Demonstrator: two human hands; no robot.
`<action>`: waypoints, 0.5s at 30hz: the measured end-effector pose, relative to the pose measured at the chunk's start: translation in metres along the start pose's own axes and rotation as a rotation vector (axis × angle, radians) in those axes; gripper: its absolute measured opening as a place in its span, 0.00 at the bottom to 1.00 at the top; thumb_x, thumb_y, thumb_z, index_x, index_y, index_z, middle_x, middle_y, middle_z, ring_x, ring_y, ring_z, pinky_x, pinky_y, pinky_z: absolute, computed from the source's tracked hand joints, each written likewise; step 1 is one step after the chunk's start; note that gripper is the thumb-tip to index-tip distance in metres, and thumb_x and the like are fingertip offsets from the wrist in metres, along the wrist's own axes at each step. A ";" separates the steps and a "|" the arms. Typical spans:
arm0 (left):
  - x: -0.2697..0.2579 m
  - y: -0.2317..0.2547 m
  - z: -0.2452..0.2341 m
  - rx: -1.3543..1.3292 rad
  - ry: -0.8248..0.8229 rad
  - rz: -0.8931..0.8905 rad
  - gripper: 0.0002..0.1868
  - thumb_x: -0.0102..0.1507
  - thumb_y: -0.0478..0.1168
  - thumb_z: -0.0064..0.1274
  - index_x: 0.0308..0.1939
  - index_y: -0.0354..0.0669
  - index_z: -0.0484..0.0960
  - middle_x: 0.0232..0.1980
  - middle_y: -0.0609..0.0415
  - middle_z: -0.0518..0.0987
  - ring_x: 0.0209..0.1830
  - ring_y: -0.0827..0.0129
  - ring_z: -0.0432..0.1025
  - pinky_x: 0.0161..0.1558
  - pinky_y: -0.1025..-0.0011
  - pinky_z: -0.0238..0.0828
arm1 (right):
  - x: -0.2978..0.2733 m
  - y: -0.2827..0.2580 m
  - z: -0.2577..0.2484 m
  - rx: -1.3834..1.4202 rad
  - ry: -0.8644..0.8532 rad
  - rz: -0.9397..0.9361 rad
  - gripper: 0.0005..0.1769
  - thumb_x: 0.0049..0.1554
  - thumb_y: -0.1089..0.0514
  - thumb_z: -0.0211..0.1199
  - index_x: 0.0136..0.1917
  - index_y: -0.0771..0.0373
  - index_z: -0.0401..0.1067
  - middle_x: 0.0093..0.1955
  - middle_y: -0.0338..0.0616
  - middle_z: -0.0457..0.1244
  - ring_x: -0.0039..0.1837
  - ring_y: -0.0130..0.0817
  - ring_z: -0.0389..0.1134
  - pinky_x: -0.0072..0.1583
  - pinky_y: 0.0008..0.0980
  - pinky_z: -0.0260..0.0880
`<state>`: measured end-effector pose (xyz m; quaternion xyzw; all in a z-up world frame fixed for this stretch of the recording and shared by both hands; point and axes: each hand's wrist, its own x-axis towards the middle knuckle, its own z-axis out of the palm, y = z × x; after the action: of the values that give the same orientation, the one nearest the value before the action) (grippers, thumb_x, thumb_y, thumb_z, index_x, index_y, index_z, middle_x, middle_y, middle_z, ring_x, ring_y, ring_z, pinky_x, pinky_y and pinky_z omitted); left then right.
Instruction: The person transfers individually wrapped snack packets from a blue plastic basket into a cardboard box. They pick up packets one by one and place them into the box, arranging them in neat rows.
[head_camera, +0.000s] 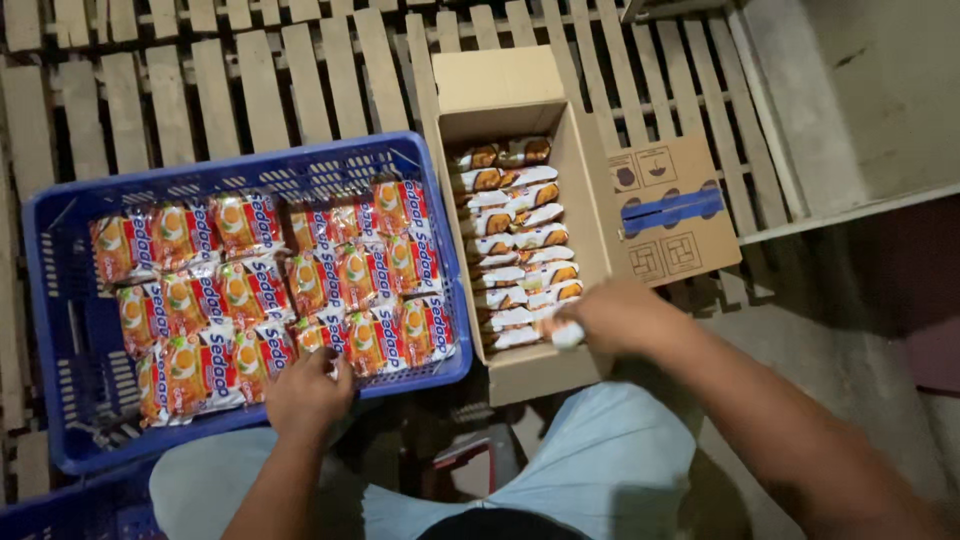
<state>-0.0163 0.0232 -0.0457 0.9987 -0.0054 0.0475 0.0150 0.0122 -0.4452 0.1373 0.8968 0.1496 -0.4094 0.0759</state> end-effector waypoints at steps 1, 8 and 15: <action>0.006 0.002 -0.002 0.000 -0.001 0.002 0.14 0.65 0.64 0.52 0.40 0.71 0.89 0.33 0.68 0.86 0.41 0.64 0.84 0.56 0.61 0.78 | 0.006 0.005 0.002 0.002 -0.001 0.001 0.28 0.55 0.45 0.65 0.69 0.26 0.75 0.56 0.42 0.75 0.62 0.47 0.77 0.61 0.50 0.77; 0.006 0.012 -0.035 -0.079 -0.203 -0.096 0.15 0.67 0.60 0.50 0.43 0.65 0.90 0.36 0.58 0.86 0.43 0.54 0.84 0.47 0.55 0.81 | 0.050 0.019 0.015 0.140 -0.292 -0.131 0.27 0.60 0.50 0.60 0.72 0.38 0.77 0.59 0.53 0.74 0.66 0.56 0.75 0.67 0.53 0.75; 0.006 0.012 -0.038 -0.097 -0.182 -0.094 0.16 0.69 0.59 0.49 0.45 0.64 0.90 0.36 0.58 0.86 0.43 0.54 0.84 0.47 0.55 0.81 | 0.035 0.017 0.001 0.193 -0.241 -0.146 0.28 0.57 0.53 0.65 0.72 0.43 0.78 0.56 0.54 0.75 0.64 0.60 0.75 0.66 0.56 0.75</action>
<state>-0.0143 0.0125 -0.0072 0.9962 0.0376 -0.0443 0.0650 0.0384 -0.4543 0.1107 0.8310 0.1639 -0.5310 -0.0233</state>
